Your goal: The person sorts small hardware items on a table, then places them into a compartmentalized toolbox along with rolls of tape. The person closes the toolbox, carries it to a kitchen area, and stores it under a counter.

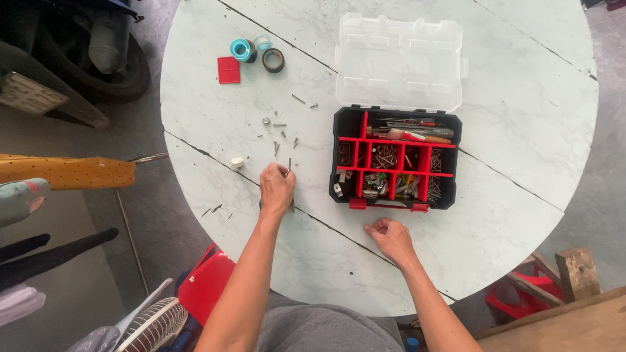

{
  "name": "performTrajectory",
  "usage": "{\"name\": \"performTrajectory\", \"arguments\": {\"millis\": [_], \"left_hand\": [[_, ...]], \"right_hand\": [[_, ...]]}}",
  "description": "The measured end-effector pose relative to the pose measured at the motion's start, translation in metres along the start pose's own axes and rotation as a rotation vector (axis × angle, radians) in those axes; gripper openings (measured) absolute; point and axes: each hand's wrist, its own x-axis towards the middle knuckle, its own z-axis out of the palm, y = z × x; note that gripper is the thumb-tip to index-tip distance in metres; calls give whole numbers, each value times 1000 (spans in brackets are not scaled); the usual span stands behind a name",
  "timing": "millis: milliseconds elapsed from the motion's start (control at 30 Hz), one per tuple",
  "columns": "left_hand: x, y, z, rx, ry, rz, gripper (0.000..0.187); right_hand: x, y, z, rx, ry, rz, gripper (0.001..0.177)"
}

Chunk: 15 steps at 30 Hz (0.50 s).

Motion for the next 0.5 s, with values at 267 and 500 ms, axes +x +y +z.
{"name": "performTrajectory", "arguments": {"millis": [267,500], "left_hand": [[1,3,4,124,15,319,19],[6,-8,22,277,64,458,9]], "right_hand": [[1,-1,-2,6,-24,32,44],[0,3,-2,15,-4,12,44]]}}
